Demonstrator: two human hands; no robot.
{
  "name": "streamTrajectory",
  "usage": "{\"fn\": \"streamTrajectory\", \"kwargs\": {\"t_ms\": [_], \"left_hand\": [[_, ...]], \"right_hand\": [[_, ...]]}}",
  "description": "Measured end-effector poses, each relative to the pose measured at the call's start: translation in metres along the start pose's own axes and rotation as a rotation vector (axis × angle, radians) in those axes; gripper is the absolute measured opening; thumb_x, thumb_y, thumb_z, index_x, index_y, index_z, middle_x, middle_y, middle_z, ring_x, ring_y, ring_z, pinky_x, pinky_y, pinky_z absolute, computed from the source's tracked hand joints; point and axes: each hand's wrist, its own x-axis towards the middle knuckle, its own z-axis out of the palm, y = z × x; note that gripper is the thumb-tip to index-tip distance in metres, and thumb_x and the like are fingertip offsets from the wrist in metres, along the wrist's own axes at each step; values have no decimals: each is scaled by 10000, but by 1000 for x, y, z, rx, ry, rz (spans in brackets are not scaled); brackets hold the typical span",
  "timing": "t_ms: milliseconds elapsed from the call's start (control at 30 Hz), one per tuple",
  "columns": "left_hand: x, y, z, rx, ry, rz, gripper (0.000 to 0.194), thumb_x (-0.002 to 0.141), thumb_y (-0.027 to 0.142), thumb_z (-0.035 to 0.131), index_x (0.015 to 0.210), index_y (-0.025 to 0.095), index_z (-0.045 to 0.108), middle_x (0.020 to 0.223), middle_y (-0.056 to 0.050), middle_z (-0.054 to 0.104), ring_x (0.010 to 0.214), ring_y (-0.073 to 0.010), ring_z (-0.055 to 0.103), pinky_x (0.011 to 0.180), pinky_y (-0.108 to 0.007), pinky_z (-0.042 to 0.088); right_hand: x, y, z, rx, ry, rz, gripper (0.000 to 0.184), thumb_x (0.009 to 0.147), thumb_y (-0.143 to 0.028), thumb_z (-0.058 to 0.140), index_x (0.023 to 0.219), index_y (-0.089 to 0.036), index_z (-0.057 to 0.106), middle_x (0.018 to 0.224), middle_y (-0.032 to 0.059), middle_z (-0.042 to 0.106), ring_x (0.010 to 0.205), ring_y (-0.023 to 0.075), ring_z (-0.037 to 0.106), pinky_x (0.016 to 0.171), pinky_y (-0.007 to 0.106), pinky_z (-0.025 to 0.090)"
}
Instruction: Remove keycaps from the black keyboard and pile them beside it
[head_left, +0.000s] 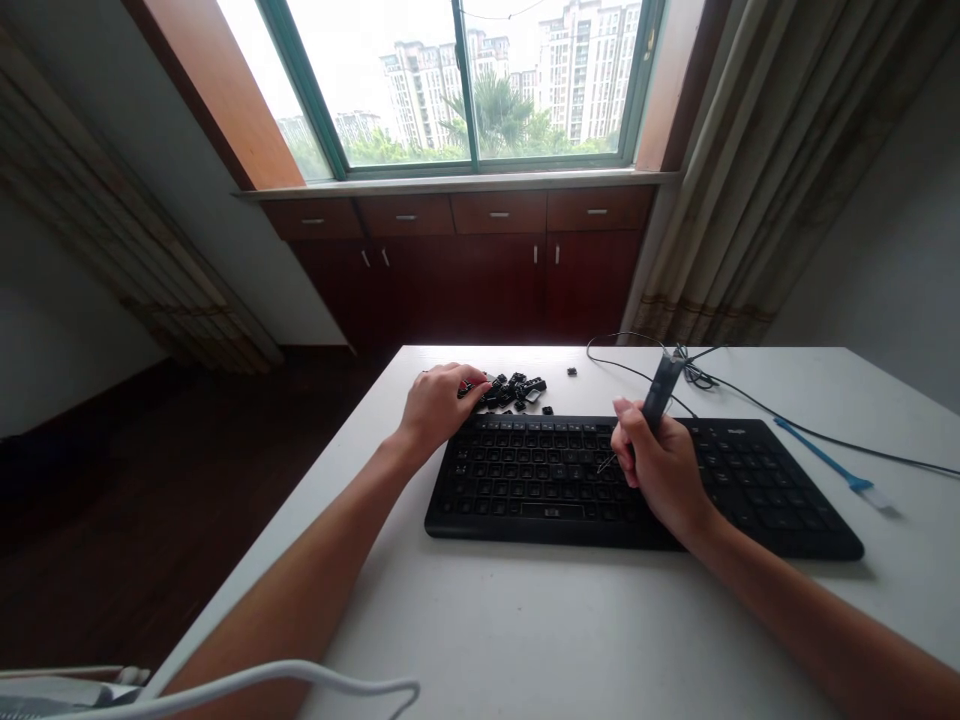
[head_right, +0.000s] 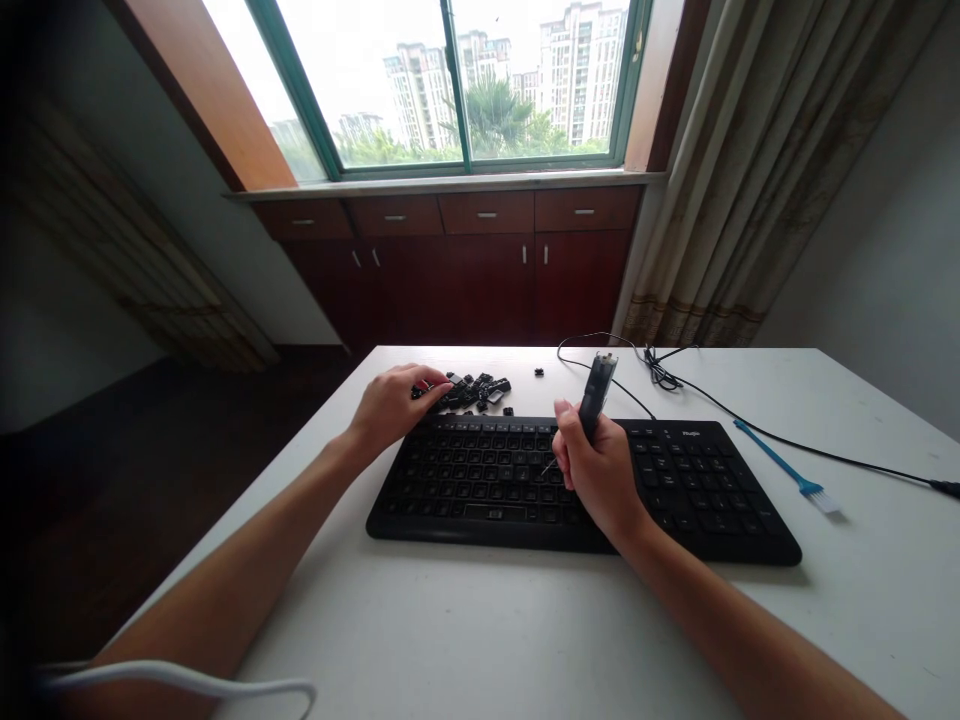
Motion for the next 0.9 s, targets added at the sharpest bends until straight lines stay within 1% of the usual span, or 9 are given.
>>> {"fn": "streamTrajectory", "kwargs": {"t_ms": [167,267,367,467,600,667,767,833,900], "left_hand": [[0,2,-2,11,-17,-12,168,935,384,656,945,248,755,1037,-17,766,931,-235,693,882,-395,495],[-1,7,-2,-16,-6,13,185,950,381,633,969,237,748,1059,-28,756,962,-241,688,898,-406,501],[-3,19,-1,-50,14,78,198,977,358,591,993,224,736,1054,-42,744,989,-244,677,914,-422,502],[-8,40,1,-137,15,189,189,993,324,571,1003,209,721,1035,-51,734,968,-230,671,901,-415,512],[-21,73,4,-289,-108,386,181,998,308,578,1101,224,701,1092,-52,734,1024,-220,668,945,-407,518],[-27,87,5,-336,-184,451,208,997,313,581,1157,235,688,1127,-51,735,1053,-225,666,968,-410,515],[-35,100,9,-384,-279,500,245,993,315,579,1205,230,667,1156,-49,740,1067,-230,668,991,-408,510],[-38,103,12,-396,-304,508,250,987,311,581,1207,223,662,1176,-47,738,1079,-233,664,1008,-410,501],[-40,104,15,-400,-302,500,248,980,297,581,1202,220,660,1186,-45,735,1089,-236,658,1015,-414,494]], "right_hand": [[-1,-2,0,-34,-22,-2,533,938,-524,619,549,-194,464,464,-48,449,343,58,399,312,190,316],[-2,-4,0,-64,-45,-15,543,950,-516,600,531,-192,479,456,-41,448,344,64,409,327,206,316],[-3,-5,0,-80,-70,-24,543,959,-504,586,524,-197,477,453,-39,441,352,71,403,348,225,306],[-2,-5,-1,-74,-83,-56,519,955,-465,598,529,-205,456,461,-46,422,387,74,382,393,237,308],[0,-4,-2,-76,-89,-48,471,931,-423,627,550,-210,453,488,-54,405,441,82,354,444,254,293],[1,-3,-2,-80,-91,-29,464,923,-418,632,548,-211,453,496,-55,399,453,86,344,456,265,280],[2,-3,-1,-63,-99,-20,457,914,-408,632,545,-215,444,502,-55,399,465,90,340,474,277,277],[2,-3,-1,-55,-108,-15,452,908,-400,629,544,-218,433,499,-56,399,468,92,337,486,281,282],[3,-3,-2,-58,-127,-16,436,902,-390,627,551,-219,432,504,-54,410,475,94,344,496,281,291]]}}
